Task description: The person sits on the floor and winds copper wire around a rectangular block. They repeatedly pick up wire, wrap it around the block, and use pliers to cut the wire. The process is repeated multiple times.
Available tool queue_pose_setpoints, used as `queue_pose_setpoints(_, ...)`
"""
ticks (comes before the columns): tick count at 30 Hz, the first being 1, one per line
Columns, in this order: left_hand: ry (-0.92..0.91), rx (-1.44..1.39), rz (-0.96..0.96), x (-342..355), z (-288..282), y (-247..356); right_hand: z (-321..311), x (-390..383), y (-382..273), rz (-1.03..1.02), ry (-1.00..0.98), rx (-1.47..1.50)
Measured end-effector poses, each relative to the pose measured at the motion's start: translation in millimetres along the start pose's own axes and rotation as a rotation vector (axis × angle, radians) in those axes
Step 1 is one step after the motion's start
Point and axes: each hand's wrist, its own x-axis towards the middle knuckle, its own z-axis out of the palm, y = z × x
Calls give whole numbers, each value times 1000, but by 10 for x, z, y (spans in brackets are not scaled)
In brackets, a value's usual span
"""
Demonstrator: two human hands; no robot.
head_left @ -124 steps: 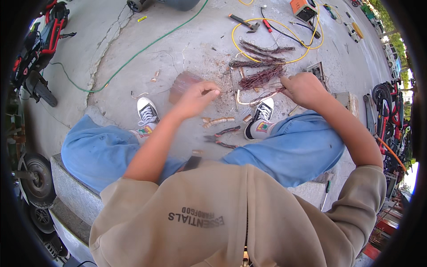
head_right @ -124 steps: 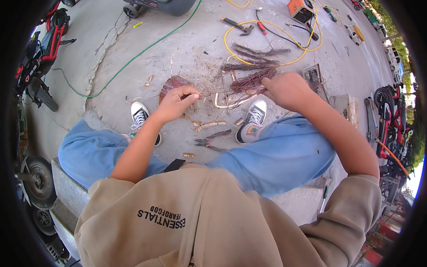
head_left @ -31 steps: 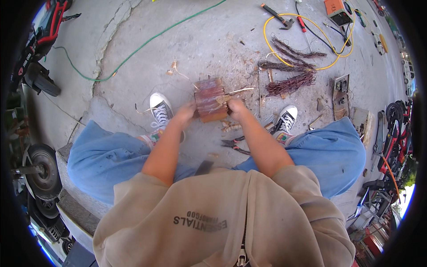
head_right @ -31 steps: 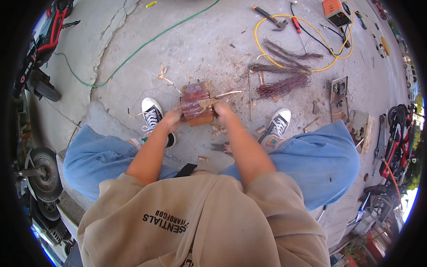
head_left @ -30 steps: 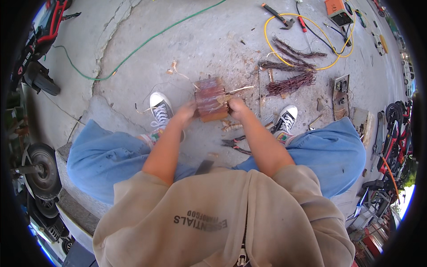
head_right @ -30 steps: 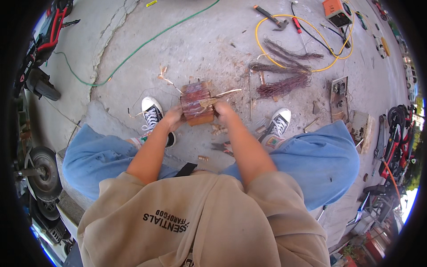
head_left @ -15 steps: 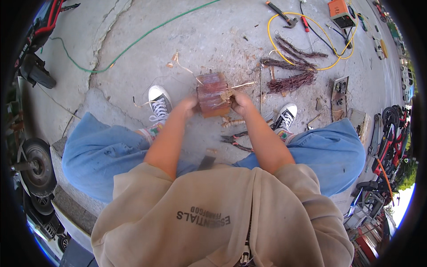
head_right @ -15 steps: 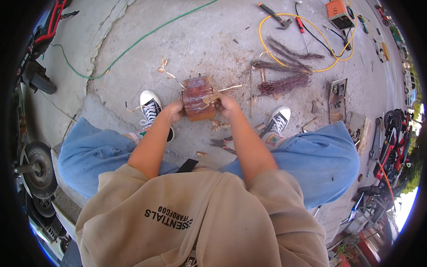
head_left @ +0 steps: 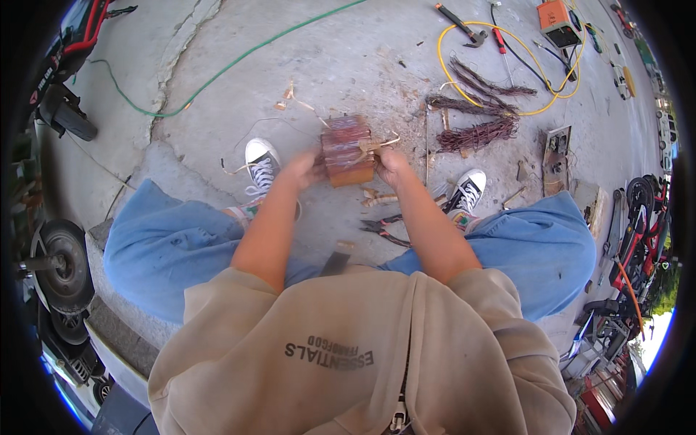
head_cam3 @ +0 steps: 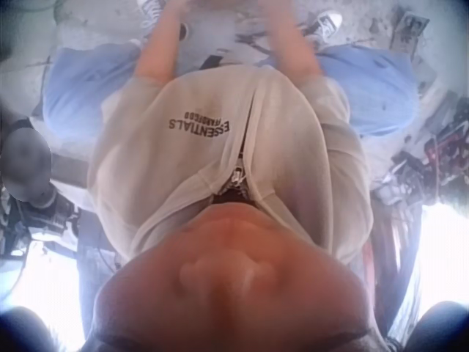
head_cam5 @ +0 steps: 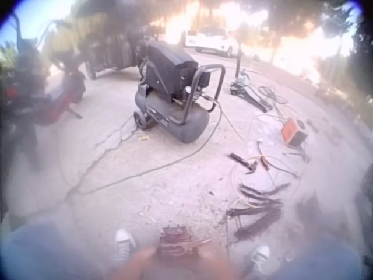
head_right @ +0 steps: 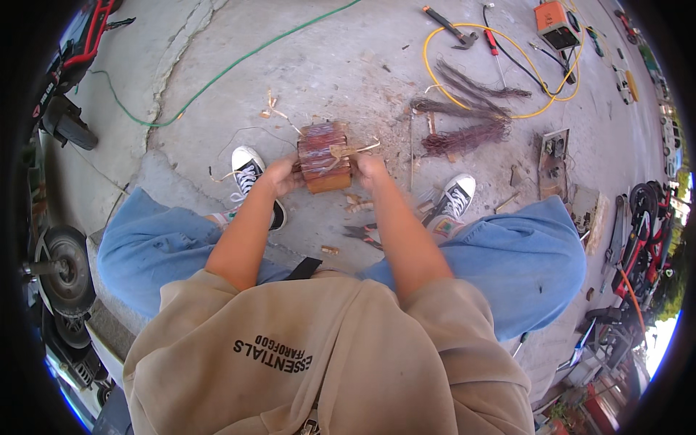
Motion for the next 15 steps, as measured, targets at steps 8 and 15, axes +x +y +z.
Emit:
queue_pose_setpoints(8,-24,229,116,-57,-146,-53,-152,168,22,159,-39,46)
queue_pose_setpoints(15,52,63,264,-261,-291,99,-46,120,40,49,-96,-335)
